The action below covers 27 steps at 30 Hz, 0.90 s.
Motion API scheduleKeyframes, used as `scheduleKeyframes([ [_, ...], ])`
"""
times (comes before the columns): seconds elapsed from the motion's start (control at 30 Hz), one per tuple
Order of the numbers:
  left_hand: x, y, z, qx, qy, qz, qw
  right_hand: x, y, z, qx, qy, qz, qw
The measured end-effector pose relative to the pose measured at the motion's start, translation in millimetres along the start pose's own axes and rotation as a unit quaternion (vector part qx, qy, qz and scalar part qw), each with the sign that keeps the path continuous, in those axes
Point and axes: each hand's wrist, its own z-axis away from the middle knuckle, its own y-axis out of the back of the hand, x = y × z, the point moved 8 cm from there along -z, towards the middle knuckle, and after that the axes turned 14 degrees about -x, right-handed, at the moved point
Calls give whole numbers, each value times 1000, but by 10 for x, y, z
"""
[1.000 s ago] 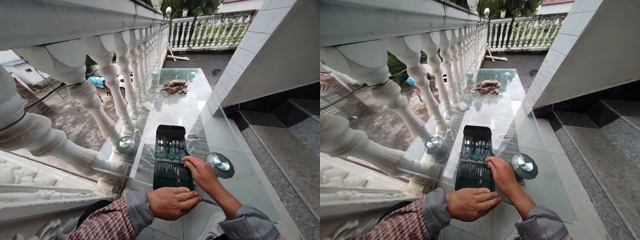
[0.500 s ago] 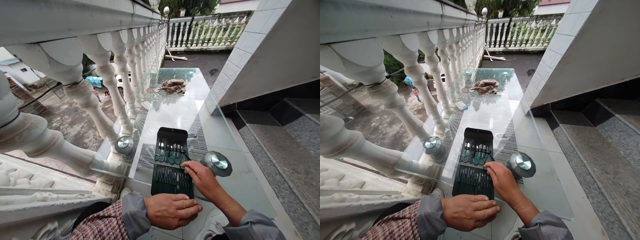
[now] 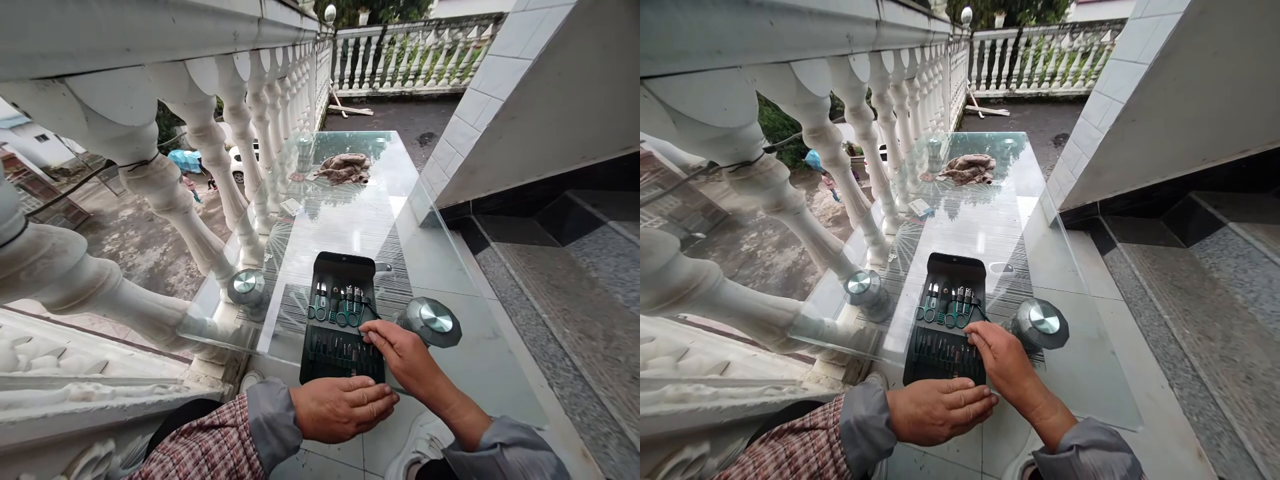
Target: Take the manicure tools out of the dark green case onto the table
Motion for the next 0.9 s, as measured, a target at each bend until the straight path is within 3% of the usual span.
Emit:
scheduleKeyframes([
  [0.27, -22, -52, -36, -32, -10, 32, 999, -130, -11, -110, -99, -9, 28, 995],
  [0.47, -16, -24, -39, -17, -11, 10, 1000, -201, -58, -158, -164, -39, 46, 985],
  [0.9, -35, 7, -33, -6, 0, 26, 1000, -127, -96, -221, -162, -54, 64, 983],
])
